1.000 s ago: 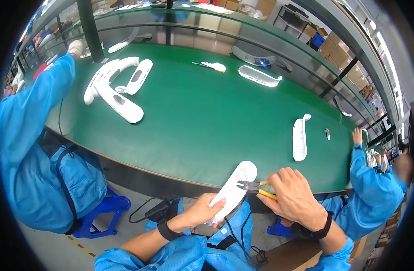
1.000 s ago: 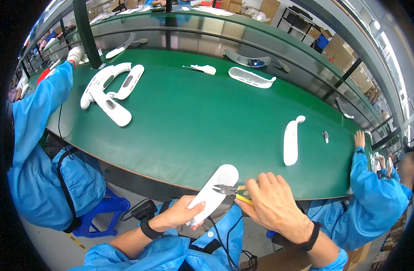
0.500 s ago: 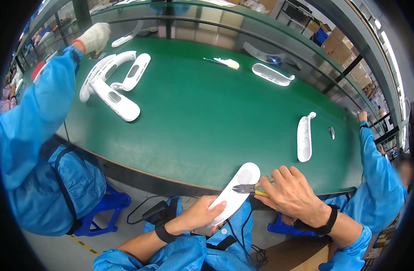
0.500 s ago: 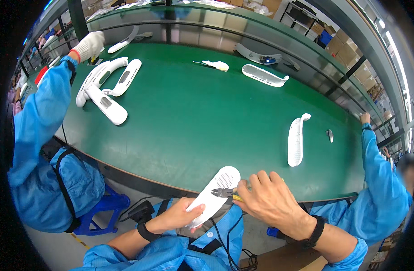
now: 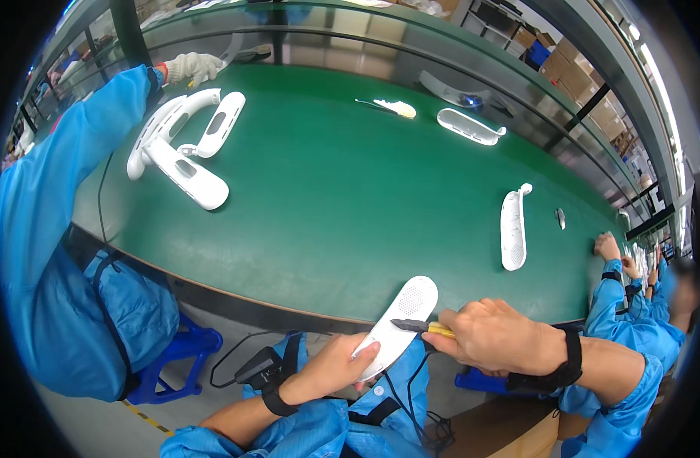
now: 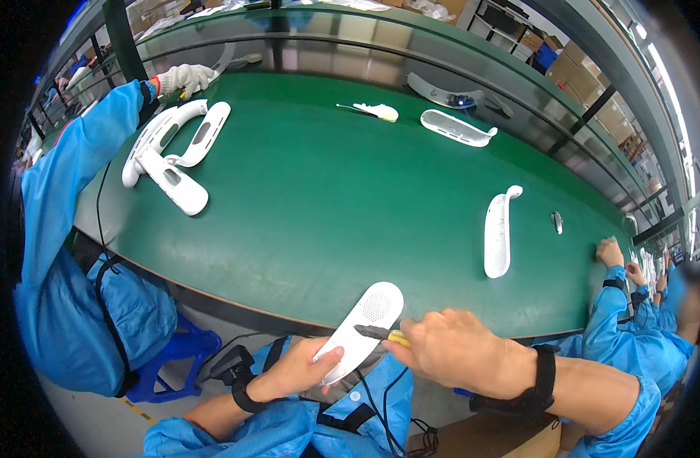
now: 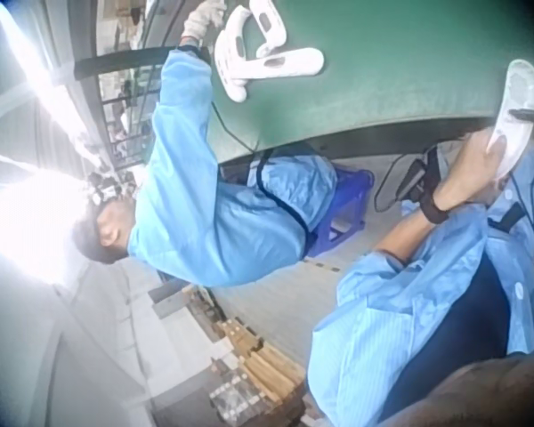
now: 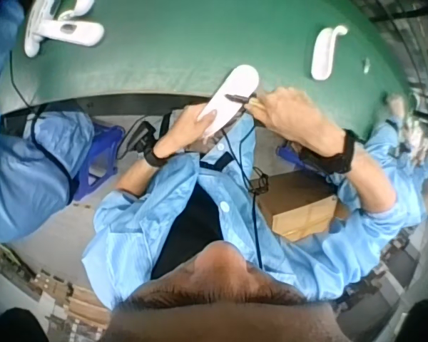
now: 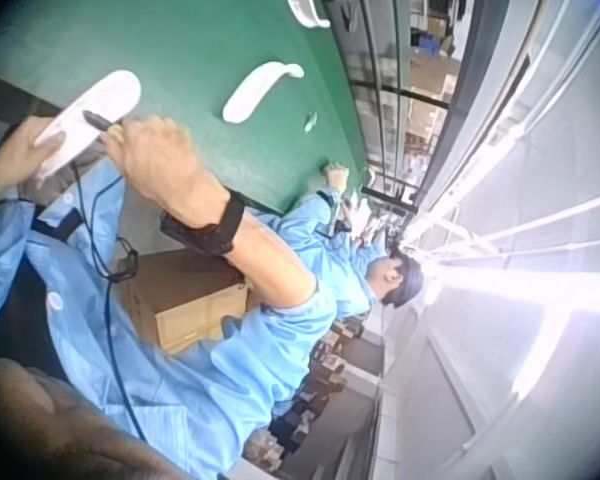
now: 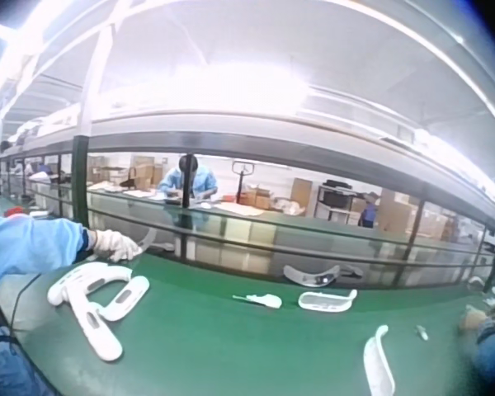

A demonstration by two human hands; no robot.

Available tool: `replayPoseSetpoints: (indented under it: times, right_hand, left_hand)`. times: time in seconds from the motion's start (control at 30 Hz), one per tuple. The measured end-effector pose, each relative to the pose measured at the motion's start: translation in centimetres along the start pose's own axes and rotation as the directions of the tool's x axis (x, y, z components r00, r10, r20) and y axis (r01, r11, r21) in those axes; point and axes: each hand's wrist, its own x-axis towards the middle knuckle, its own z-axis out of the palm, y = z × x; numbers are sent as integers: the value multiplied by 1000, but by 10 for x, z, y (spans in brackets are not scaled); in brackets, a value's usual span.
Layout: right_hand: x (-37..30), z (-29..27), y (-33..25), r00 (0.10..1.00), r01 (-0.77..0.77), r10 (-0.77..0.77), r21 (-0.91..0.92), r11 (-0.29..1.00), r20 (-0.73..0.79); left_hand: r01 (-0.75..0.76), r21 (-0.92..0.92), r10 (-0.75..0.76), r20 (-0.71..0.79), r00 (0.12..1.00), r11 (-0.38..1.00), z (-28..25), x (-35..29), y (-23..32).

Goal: Trimming and assembling white plastic components in a factory setting.

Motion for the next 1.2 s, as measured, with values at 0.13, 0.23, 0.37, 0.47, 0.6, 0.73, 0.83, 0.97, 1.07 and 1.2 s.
replayPoseSetpoints:
  times: [0.13, 0.23, 0.37, 0.47, 0.6, 0.73, 0.83, 0.97, 1.07, 1.2]
  right_hand:
    - [10, -22, -7, 869, -428, 215, 462, 776, 445]
    - [12, -14, -5, 792, -545, 184, 537, 644, 583]
    - [6, 14, 2, 717, -680, 68, 675, 286, 694]
    - [-2, 24, 5, 730, -680, -36, 730, 70, 683]
    - [-8, 38, 11, 705, -708, -271, 678, -201, 656]
    - [-13, 60, 18, 760, -646, -417, 655, -393, 500]
    - [-24, 74, 22, 838, -523, -429, 723, -452, 337]
    - [-50, 75, 44, 950, -219, -304, 848, -482, 73]
    - [-65, 84, 66, 986, 17, -136, 873, -488, -95]
    - [-71, 105, 87, 971, 237, 91, 855, -462, -220]
  left_hand:
    - [-51, 110, 61, -84, 995, 993, 4, -3, 2]
    - [-56, 149, 77, -138, 987, 987, 7, -6, 0]
    - [-33, 203, 69, -174, 982, 979, 12, -9, 7]
    - [-45, 292, 114, -223, 968, 955, 18, -8, 2]
    - [-86, 455, 231, -274, 933, 886, 22, -5, -7]
    - [-46, 563, 220, -244, 944, 825, 21, 1, -2]
    - [-82, 258, 146, -241, 959, 963, 22, -9, 21]
    - [-174, -332, 144, -114, 983, 927, -1, -1, 51]
    - [-190, -284, 169, -98, 981, 940, -36, 59, 95]
    - [-186, -282, 212, 65, 975, 941, -140, 185, 143]
